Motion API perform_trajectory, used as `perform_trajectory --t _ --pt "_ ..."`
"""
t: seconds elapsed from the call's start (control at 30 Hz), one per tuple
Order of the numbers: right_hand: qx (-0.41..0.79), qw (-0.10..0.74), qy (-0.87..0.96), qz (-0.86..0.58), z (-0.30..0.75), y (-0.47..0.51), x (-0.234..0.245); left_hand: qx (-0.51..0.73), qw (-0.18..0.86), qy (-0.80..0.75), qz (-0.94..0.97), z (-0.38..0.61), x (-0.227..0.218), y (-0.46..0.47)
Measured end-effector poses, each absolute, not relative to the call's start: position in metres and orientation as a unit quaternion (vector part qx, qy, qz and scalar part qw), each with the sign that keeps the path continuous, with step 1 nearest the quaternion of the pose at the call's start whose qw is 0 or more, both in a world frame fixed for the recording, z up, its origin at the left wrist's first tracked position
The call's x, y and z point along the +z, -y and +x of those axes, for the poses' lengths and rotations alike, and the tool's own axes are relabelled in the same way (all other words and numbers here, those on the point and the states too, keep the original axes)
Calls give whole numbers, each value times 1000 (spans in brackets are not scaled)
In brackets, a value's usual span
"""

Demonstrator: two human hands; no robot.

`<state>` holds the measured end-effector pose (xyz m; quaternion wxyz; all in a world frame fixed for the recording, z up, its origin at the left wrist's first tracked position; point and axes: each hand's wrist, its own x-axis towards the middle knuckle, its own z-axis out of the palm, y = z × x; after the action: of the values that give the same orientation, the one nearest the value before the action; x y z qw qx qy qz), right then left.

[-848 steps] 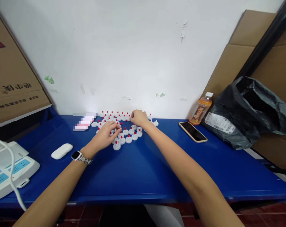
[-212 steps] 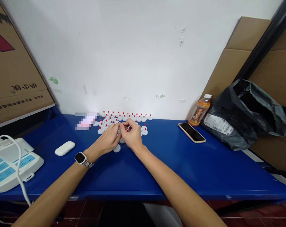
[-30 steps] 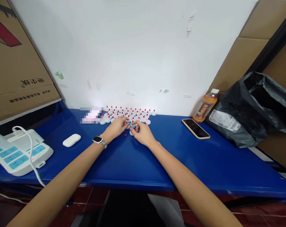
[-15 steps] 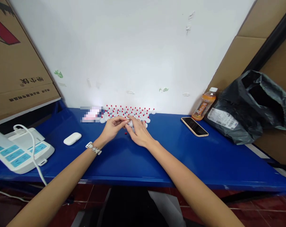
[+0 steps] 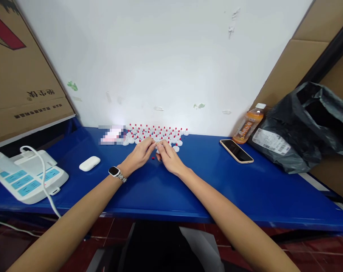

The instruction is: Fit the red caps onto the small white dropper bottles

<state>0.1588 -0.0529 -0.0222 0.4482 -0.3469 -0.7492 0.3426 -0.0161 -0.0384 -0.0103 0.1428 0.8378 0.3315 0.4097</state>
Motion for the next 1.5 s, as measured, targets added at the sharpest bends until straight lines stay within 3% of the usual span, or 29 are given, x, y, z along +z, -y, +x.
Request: perform_trajectory --t 0.17,0.43,0.63,0.87,1.0,1.27,1.5 --pt "312 445 764 -347 156 56 -16 434 175 -362 806 -8 -13 38" --pt "79 426 798 -418 171 53 -6 558 297 -397 666 -25 -14 20" --pt "158 473 748 -437 177 42 -15 415 182 -396 799 -28 -22 15" --pt "123 490 752 -423 172 43 -12 290 132 -403 858 -32 -36 6" --pt "128 471 754 -439 176 45 -8 287 130 -408 857 -38 -36 8" --pt "310 303 807 -401 183 42 -20 327 127 -443 825 -45 -23 15" --pt "245 333 802 -432 183 36 -24 380 57 -498 777 -49 -23 14"
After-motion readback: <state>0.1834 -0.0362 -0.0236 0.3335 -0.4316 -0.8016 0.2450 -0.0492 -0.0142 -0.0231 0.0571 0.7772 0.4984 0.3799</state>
